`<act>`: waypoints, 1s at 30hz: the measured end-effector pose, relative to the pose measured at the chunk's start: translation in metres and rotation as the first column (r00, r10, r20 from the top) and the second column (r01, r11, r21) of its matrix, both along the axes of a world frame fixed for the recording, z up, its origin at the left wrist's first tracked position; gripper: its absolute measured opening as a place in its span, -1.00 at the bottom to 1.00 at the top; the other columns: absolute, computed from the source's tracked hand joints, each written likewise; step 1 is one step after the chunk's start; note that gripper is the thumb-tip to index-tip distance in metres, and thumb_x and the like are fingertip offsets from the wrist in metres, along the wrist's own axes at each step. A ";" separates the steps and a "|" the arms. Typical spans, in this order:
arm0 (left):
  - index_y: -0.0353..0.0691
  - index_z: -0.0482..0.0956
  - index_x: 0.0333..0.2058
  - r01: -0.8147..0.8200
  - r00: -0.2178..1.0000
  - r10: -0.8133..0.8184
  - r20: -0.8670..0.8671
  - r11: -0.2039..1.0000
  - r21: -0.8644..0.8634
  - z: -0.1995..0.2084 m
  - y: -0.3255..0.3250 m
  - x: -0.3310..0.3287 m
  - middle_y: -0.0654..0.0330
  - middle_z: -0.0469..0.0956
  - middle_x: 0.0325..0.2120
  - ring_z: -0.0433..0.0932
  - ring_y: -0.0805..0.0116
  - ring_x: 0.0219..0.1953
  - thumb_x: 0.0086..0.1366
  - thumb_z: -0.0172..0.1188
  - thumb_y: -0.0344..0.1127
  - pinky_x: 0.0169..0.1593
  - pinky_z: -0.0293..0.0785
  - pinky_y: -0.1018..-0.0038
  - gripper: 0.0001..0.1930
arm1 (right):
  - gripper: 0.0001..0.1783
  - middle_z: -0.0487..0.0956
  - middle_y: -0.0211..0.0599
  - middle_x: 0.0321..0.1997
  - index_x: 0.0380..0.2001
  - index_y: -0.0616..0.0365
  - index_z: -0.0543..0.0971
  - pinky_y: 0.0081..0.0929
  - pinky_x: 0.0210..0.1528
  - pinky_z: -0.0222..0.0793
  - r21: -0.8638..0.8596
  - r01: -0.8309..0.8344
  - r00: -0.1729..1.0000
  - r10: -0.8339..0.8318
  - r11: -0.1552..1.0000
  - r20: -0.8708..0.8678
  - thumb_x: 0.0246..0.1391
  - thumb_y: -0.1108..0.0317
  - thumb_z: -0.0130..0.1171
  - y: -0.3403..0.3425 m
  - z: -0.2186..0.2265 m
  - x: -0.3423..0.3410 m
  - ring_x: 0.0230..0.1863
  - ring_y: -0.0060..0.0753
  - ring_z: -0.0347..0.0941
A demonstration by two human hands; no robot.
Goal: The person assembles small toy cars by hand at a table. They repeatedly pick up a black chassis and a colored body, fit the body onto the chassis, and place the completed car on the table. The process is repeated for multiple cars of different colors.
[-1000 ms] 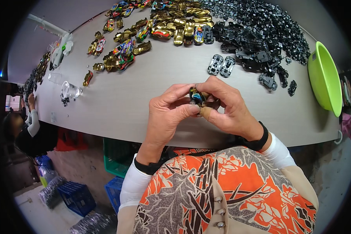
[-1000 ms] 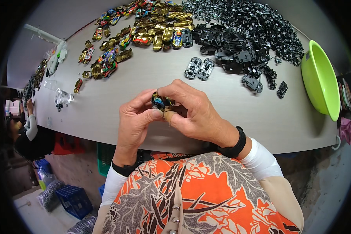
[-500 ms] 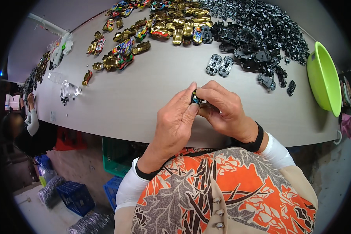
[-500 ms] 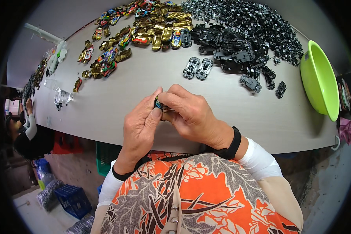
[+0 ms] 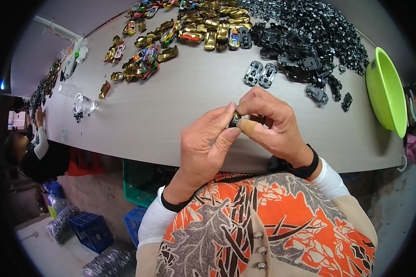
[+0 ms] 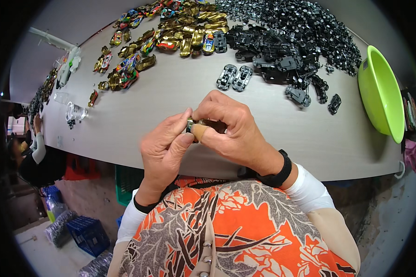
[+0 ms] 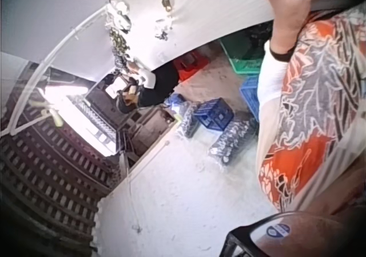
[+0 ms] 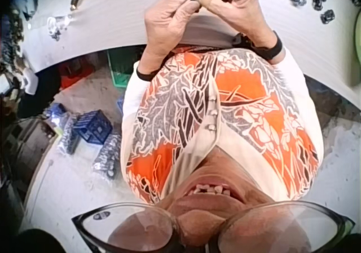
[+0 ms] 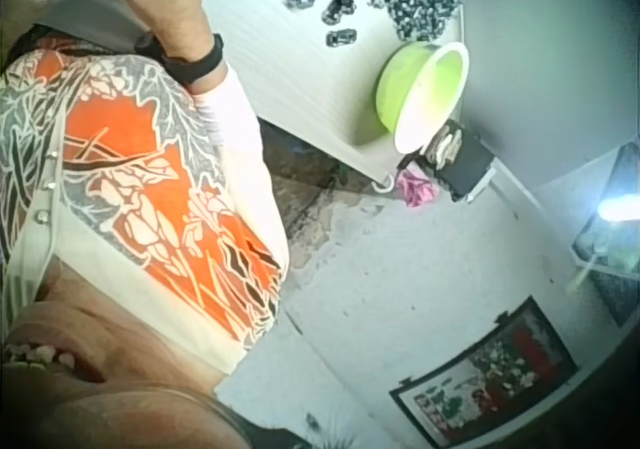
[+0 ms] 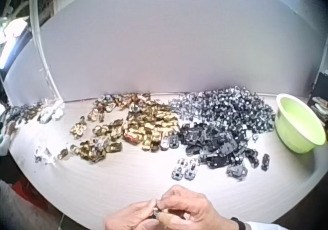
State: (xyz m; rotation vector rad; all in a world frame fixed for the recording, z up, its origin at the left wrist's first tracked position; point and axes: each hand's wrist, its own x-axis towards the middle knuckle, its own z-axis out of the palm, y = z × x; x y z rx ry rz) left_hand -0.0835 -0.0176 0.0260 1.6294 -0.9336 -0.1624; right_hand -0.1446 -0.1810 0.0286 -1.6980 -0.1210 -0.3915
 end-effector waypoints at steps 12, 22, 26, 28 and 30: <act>-0.35 0.45 -0.02 0.084 0.775 -0.175 -0.608 0.981 -0.174 -0.006 0.005 0.007 0.09 0.51 -0.15 0.49 0.41 -0.14 0.10 0.22 -0.57 -0.12 0.51 0.55 -0.58 | -0.80 0.38 -0.44 -0.41 -0.33 0.22 0.49 -0.72 -0.48 0.18 0.258 -0.120 0.991 0.131 0.959 -0.027 -0.09 0.49 0.23 -0.002 -0.012 0.000 -0.47 -0.71 0.26; -0.35 0.46 -0.04 0.087 0.877 -0.170 -0.450 0.976 -0.198 -0.003 0.002 0.004 0.11 0.48 -0.16 0.48 0.38 -0.13 0.05 0.22 -0.63 -0.10 0.54 0.52 -0.57 | -0.81 0.40 -0.45 -0.37 -0.34 0.20 0.52 -0.73 -0.46 0.15 0.121 -0.099 0.995 0.095 0.988 0.044 -0.12 0.52 0.22 -0.003 -0.013 0.001 -0.44 -0.70 0.24; -0.33 0.48 -0.05 0.063 0.894 -0.152 -0.422 0.974 -0.217 -0.004 0.002 0.002 0.10 0.49 -0.17 0.50 0.39 -0.16 0.04 0.22 -0.63 -0.11 0.54 0.53 -0.57 | -0.81 0.40 -0.44 -0.35 -0.34 0.20 0.53 -0.74 -0.44 0.16 0.205 -0.129 0.991 0.121 0.970 0.049 -0.11 0.54 0.21 -0.003 -0.014 0.001 -0.40 -0.69 0.26; -0.32 0.50 -0.07 0.053 0.920 -0.121 -0.373 0.981 -0.188 -0.004 0.002 0.001 0.09 0.51 -0.19 0.51 0.38 -0.19 0.02 0.23 -0.62 -0.13 0.53 0.53 -0.58 | -0.81 0.41 -0.45 -0.36 -0.34 0.20 0.52 -0.74 -0.46 0.16 0.307 -0.152 0.987 0.160 0.940 -0.002 -0.11 0.54 0.21 -0.003 -0.013 0.000 -0.41 -0.70 0.27; -0.32 0.51 -0.08 0.047 0.957 -0.080 -0.280 0.991 -0.121 -0.004 0.002 0.000 0.07 0.53 -0.21 0.53 0.37 -0.22 0.02 0.24 -0.61 -0.15 0.52 0.53 -0.59 | -0.81 0.42 -0.47 -0.39 -0.35 0.20 0.50 -0.76 -0.50 0.17 0.476 -0.157 0.967 0.233 0.865 -0.105 -0.10 0.53 0.22 -0.004 -0.005 -0.002 -0.44 -0.73 0.29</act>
